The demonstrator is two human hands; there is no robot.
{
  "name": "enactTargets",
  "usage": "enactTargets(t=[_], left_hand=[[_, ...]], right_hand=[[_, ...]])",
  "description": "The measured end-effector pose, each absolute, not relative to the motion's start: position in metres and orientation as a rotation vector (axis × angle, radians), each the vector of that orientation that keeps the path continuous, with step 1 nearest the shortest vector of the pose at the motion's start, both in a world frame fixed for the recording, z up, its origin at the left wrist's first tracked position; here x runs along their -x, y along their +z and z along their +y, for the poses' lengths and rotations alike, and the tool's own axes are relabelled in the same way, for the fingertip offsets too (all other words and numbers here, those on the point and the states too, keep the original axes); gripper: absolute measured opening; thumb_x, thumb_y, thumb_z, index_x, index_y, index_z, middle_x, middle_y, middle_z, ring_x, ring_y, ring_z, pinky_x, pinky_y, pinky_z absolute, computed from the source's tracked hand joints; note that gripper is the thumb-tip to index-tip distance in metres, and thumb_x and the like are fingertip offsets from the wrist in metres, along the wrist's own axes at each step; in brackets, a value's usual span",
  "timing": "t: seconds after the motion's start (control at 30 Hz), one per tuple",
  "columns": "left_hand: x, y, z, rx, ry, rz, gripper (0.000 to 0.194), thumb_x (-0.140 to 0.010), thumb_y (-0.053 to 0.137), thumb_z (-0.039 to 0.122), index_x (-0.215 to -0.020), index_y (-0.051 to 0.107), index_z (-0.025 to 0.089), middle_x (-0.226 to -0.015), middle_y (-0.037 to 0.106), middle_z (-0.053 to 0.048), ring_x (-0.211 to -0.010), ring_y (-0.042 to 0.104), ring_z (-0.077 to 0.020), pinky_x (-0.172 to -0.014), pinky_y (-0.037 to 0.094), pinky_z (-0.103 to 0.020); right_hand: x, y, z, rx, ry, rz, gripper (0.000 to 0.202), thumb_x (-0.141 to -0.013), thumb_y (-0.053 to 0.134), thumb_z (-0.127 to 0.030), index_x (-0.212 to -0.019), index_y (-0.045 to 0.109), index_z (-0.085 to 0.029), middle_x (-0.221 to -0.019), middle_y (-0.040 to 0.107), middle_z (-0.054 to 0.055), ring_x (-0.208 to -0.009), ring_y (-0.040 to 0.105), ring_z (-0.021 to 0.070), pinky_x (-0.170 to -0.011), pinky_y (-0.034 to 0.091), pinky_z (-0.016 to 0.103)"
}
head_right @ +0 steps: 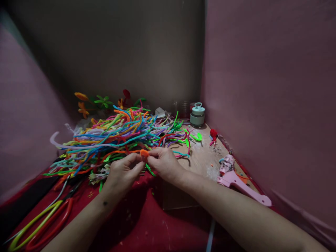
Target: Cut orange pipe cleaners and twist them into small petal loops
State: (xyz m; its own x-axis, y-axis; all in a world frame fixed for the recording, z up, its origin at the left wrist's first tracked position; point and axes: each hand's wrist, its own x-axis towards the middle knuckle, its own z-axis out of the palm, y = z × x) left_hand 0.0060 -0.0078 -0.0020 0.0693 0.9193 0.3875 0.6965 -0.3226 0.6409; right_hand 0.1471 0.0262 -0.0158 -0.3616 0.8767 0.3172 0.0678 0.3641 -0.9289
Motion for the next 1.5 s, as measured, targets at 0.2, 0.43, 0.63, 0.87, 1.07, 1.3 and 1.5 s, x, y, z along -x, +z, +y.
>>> enactTargets(t=[0.2,0.43,0.63,0.87,1.07,1.3,1.5], left_hand=[[-0.008,-0.009,-0.008,-2.021,1.238,1.655,0.013,-0.075,0.052,0.020,-0.087,0.049,0.020,-0.076,0.063,-0.001,-0.066,0.061,-0.0145,-0.061,0.046,-0.025],[-0.003,0.002,-0.006,-1.770,1.420,1.400,0.037,-0.068,0.066,0.030,-0.099,0.050,0.019,-0.084,0.059,-0.001,-0.055,0.055,-0.0089,-0.050,0.045,-0.021],[0.007,0.009,0.004,-1.105,0.911,1.056,0.029,-0.068,0.068,0.031,-0.089,0.056,0.014,-0.058,0.052,0.004,-0.037,0.037,-0.0022,-0.034,0.030,-0.015],[-0.001,0.002,0.000,-1.189,1.180,1.083,0.021,-0.065,0.071,0.027,-0.068,0.053,0.016,-0.048,0.050,0.007,-0.036,0.040,-0.0039,-0.035,0.029,-0.015],[-0.006,0.000,-0.010,-1.935,1.338,1.401,0.015,-0.072,0.062,0.028,-0.066,0.055,0.017,-0.059,0.054,0.002,-0.053,0.048,-0.0096,-0.051,0.039,-0.021],[-0.001,0.003,-0.006,-2.278,1.324,1.364,0.005,-0.076,0.057,0.019,-0.071,0.057,0.017,-0.082,0.053,-0.003,-0.071,0.051,-0.0127,-0.062,0.042,-0.023],[0.003,0.007,-0.009,-1.940,1.056,1.182,0.012,-0.078,0.057,0.027,-0.083,0.058,0.016,-0.070,0.058,0.000,-0.061,0.054,-0.0115,-0.056,0.045,-0.022]], right_hand=[[-0.144,-0.013,0.020,0.856,1.234,-1.619,0.018,-0.073,0.050,-0.021,-0.071,0.067,-0.015,-0.059,0.055,-0.002,-0.054,0.047,0.0096,-0.052,0.035,0.021],[-0.148,0.000,0.024,0.830,1.499,-1.245,0.013,-0.067,0.054,-0.019,-0.066,0.065,-0.013,-0.052,0.056,-0.001,-0.047,0.050,0.0091,-0.051,0.045,0.024],[-0.148,0.000,0.026,0.765,1.569,-1.172,0.016,-0.066,0.056,-0.018,-0.075,0.068,-0.012,-0.055,0.059,0.000,-0.047,0.051,0.0084,-0.050,0.047,0.023],[-0.148,-0.001,0.024,0.792,1.600,-1.228,0.012,-0.065,0.058,-0.020,-0.068,0.067,-0.013,-0.051,0.057,-0.002,-0.045,0.050,0.0071,-0.046,0.044,0.020],[-0.147,-0.007,0.024,0.750,1.668,-1.287,0.010,-0.063,0.056,-0.018,-0.059,0.063,-0.012,-0.045,0.054,-0.002,-0.039,0.049,0.0081,-0.040,0.040,0.020],[-0.149,-0.003,0.024,0.720,1.725,-1.336,0.010,-0.063,0.060,-0.020,-0.058,0.062,-0.011,-0.045,0.055,-0.001,-0.038,0.049,0.0083,-0.040,0.040,0.021],[-0.153,-0.008,0.026,0.680,1.892,-1.335,0.027,-0.066,0.068,-0.037,-0.069,0.062,-0.011,-0.053,0.058,-0.001,-0.039,0.050,0.0069,-0.039,0.042,0.019]])
